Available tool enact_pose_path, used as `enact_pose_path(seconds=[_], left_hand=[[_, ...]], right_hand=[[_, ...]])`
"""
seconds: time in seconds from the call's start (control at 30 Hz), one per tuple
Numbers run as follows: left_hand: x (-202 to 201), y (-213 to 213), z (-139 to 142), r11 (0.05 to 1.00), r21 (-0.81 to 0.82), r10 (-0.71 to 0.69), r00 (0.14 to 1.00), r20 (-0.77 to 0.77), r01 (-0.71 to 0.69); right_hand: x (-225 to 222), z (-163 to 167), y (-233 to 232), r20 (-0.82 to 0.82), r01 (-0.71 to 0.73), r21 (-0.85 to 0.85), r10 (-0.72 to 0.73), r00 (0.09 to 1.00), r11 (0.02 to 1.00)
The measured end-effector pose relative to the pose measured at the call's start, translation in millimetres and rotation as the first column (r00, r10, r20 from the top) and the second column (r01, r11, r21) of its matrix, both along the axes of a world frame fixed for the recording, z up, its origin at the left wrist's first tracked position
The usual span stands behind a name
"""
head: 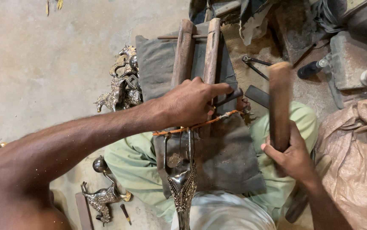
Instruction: The person sits on the floor holding a punch against an ornate brass horse figurine resting on a cushion on their lap, and repeatedly strikes the punch with a wooden mallet to chase the metal decoration. They reposition the punch and rotate the figurine between strikes, working across its surface.
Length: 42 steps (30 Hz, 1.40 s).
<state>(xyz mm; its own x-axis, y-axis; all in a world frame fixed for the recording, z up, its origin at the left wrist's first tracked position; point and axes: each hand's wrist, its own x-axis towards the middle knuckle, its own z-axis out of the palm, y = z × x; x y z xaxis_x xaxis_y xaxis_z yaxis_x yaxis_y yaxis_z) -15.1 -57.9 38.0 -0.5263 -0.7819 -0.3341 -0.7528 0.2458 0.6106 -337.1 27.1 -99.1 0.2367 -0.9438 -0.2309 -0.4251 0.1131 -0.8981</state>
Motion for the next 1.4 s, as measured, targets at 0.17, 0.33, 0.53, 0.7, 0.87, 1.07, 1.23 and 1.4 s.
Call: enact_pose_path(seconds=[0.17,0.33,0.53,0.7,0.87,1.07,1.23,1.4], left_hand=[[-1.1,0.3,1.5,1.0,-0.018,0.014,1.0,-0.007,-0.014],[-0.5,0.9,5.6,0.999,-0.031,0.012,1.0,-0.008,-0.012],[0.4,2.5,5.7,0.998,0.038,0.044,0.999,-0.028,-0.043],[4.5,4.1,4.8,0.997,-0.073,0.015,0.993,-0.113,-0.024],[6.2,7.8,6.5,0.999,-0.036,0.033,0.996,-0.086,-0.037],[7.0,8.3,6.9,0.998,-0.037,0.038,0.994,-0.105,-0.042],[8.2,8.0,4.2,0.998,-0.058,0.026,0.994,-0.109,-0.033],[9.5,10.0,0.2,0.996,-0.07,0.043,0.989,-0.14,-0.053]], right_hand=[[-8.4,8.7,-12.7,-0.066,-0.036,-0.076,0.032,0.997,0.996],[-11.3,16.5,-21.8,-0.186,-0.087,-0.067,0.073,0.98,0.994],[-13.8,21.2,-30.2,-0.304,-0.163,-0.062,0.137,0.943,0.985],[-16.2,23.8,-33.6,-0.205,-0.239,-0.147,0.206,0.957,0.96],[-16.6,24.6,-30.1,0.089,-0.034,-0.085,0.042,0.995,0.996],[-14.9,24.1,-32.7,-0.009,0.003,-0.124,-0.004,1.0,0.992],[-15.8,24.1,-42.7,-0.24,-0.162,-0.044,0.147,0.96,0.986],[-19.7,23.1,-48.1,-0.131,-0.217,-0.159,0.197,0.972,0.963]])
